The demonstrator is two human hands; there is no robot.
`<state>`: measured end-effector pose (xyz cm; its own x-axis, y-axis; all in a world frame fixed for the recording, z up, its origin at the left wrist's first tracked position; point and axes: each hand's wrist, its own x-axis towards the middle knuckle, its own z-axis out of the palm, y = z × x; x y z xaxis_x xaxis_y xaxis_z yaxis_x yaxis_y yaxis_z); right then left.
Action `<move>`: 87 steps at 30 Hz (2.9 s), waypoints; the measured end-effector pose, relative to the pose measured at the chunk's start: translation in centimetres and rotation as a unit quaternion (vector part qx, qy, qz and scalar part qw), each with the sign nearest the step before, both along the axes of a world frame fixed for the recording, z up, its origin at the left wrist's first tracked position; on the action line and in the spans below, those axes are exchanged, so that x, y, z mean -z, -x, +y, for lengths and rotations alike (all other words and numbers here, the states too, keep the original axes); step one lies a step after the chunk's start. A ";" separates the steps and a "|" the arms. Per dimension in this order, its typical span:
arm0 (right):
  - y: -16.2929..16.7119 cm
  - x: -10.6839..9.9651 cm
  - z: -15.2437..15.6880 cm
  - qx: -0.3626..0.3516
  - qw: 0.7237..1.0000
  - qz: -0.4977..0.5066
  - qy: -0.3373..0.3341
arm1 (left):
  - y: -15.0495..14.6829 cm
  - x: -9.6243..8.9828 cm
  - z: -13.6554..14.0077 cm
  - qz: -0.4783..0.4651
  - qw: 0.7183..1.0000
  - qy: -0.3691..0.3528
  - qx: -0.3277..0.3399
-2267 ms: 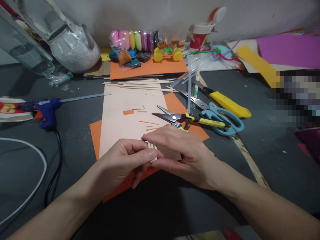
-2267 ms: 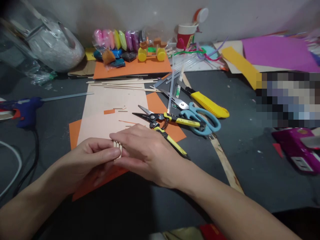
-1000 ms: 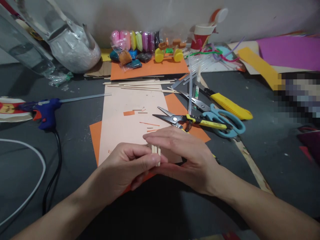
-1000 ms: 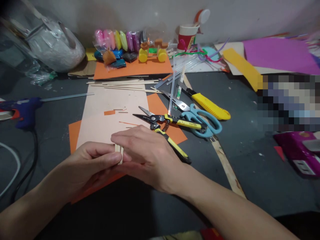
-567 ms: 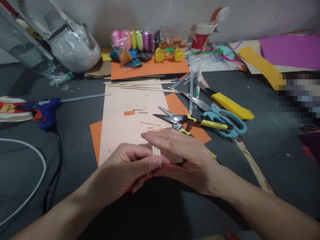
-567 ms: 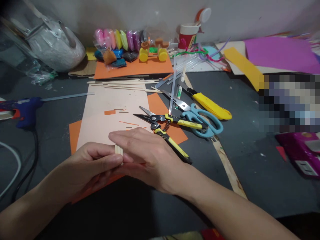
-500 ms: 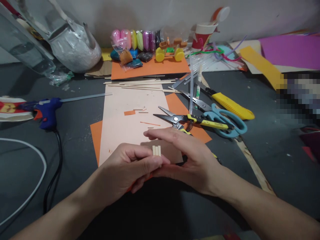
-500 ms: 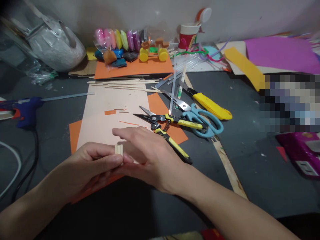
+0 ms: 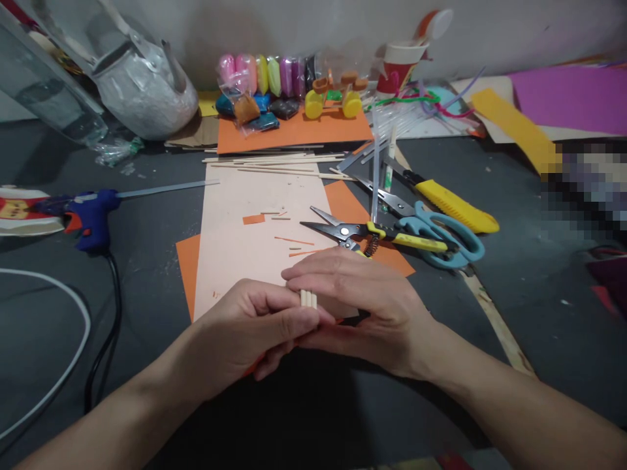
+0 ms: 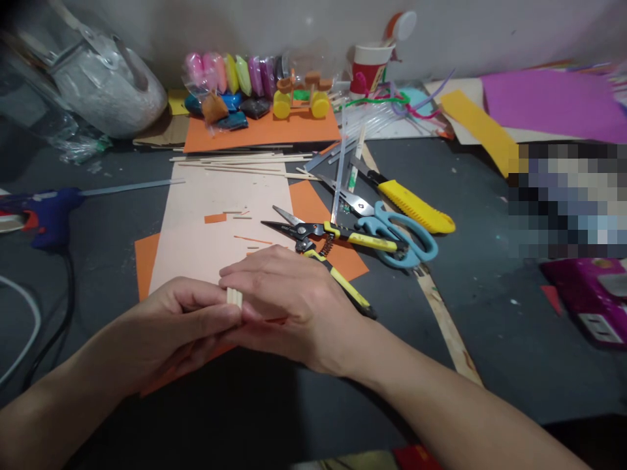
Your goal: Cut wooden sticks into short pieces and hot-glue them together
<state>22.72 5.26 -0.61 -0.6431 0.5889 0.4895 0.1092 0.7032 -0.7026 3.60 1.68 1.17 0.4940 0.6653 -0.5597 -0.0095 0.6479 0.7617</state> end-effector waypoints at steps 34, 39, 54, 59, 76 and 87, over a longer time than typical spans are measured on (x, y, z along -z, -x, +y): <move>-0.9 -0.7 -0.3 0.044 0.996 -0.013 0.075 | 0.0 -0.1 -0.8 0.019 1.000 -0.018 -0.016; -0.9 -1.0 -0.1 0.008 0.983 0.046 0.179 | 0.2 -0.2 -0.8 -0.007 0.999 -0.042 -0.003; -0.3 -1.3 -0.5 0.067 0.917 0.083 0.385 | 0.0 -0.4 -0.3 -0.162 0.979 0.093 -0.082; -0.5 -1.4 -0.7 0.052 0.957 0.040 0.284 | -0.1 -0.3 -0.4 -0.152 0.981 0.084 -0.086; -0.6 -1.4 -0.4 0.026 0.966 0.030 0.254 | 0.1 -0.2 -1.0 0.035 0.996 -0.084 -0.019; -0.1 -1.4 -0.5 0.028 0.937 0.080 0.340 | -0.4 -0.8 -0.9 0.124 0.961 -0.244 0.035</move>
<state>22.87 4.79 0.75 -0.5525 0.8299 0.0776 -0.0131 0.0845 -0.9963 3.97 0.78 1.97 0.4381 0.8489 -0.2956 0.2417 0.2055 0.9484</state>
